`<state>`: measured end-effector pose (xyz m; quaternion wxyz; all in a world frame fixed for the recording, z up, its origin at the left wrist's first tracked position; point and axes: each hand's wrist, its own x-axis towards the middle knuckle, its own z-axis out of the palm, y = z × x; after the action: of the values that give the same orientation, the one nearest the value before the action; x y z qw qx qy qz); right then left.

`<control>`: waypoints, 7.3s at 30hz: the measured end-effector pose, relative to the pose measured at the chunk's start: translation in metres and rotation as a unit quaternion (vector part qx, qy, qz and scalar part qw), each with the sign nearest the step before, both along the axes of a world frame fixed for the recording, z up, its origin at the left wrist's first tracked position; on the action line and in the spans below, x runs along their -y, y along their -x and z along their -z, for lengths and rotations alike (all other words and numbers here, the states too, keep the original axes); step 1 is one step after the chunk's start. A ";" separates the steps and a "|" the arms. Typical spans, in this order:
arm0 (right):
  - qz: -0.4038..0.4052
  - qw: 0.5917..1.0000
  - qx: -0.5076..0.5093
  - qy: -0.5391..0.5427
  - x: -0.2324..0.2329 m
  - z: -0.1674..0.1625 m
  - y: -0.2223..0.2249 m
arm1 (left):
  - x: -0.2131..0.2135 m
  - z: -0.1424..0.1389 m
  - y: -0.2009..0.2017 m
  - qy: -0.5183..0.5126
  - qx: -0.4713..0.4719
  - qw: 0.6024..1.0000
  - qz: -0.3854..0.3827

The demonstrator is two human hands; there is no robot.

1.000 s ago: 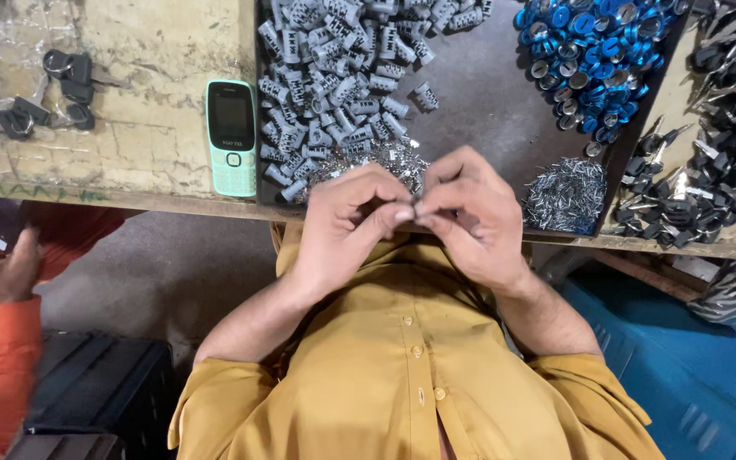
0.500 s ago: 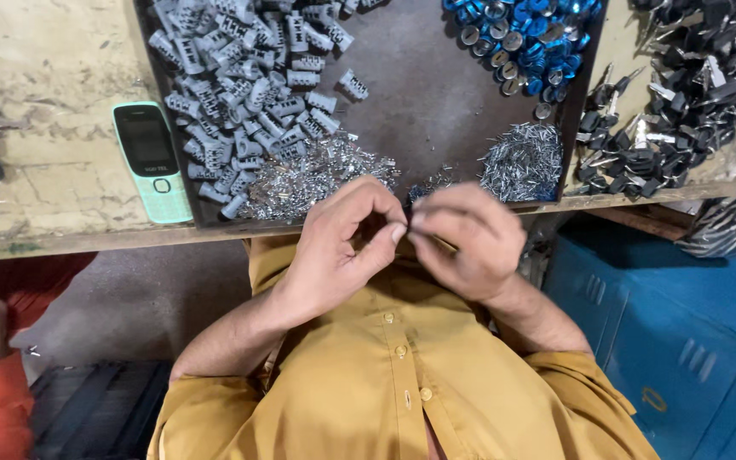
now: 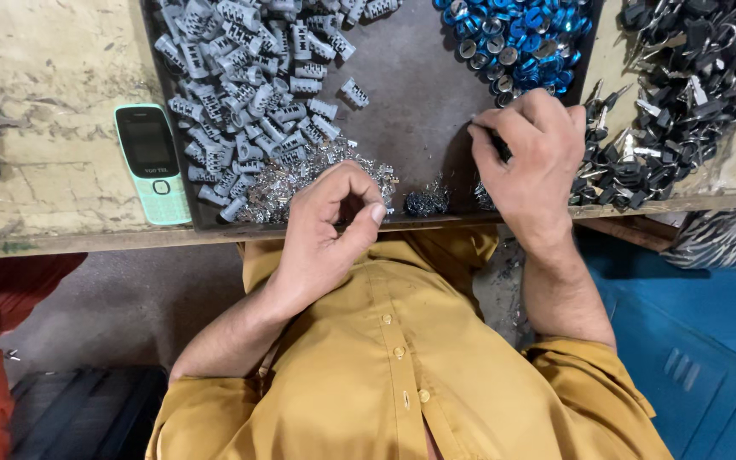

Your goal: The person sits at a workbench assembling small lock components. They pick gray lock bodies, blue discs, springs and pins from trays, press the parts into the lock bodies by hand, and at times insert a key into an assembled lock and turn it.

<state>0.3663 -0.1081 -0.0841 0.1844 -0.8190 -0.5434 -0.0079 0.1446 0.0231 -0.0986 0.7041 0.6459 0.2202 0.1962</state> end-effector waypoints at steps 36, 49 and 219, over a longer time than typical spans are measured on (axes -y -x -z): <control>-0.029 0.820 -0.548 -0.163 0.001 -0.020 0.073 | 0.008 0.002 -0.011 0.221 0.090 0.970 0.044; -0.028 0.687 -0.684 -0.244 0.010 0.007 0.074 | 0.009 0.005 -0.005 0.237 0.075 0.967 0.052; -0.141 0.986 0.074 0.056 -0.063 -0.005 -0.052 | 0.001 0.022 0.003 -0.387 0.031 0.911 -0.139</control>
<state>0.4178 -0.0449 -0.0794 0.0967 -0.7403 -0.6652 -0.0114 0.1414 0.0220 -0.1205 0.3711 0.8243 0.1923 0.3819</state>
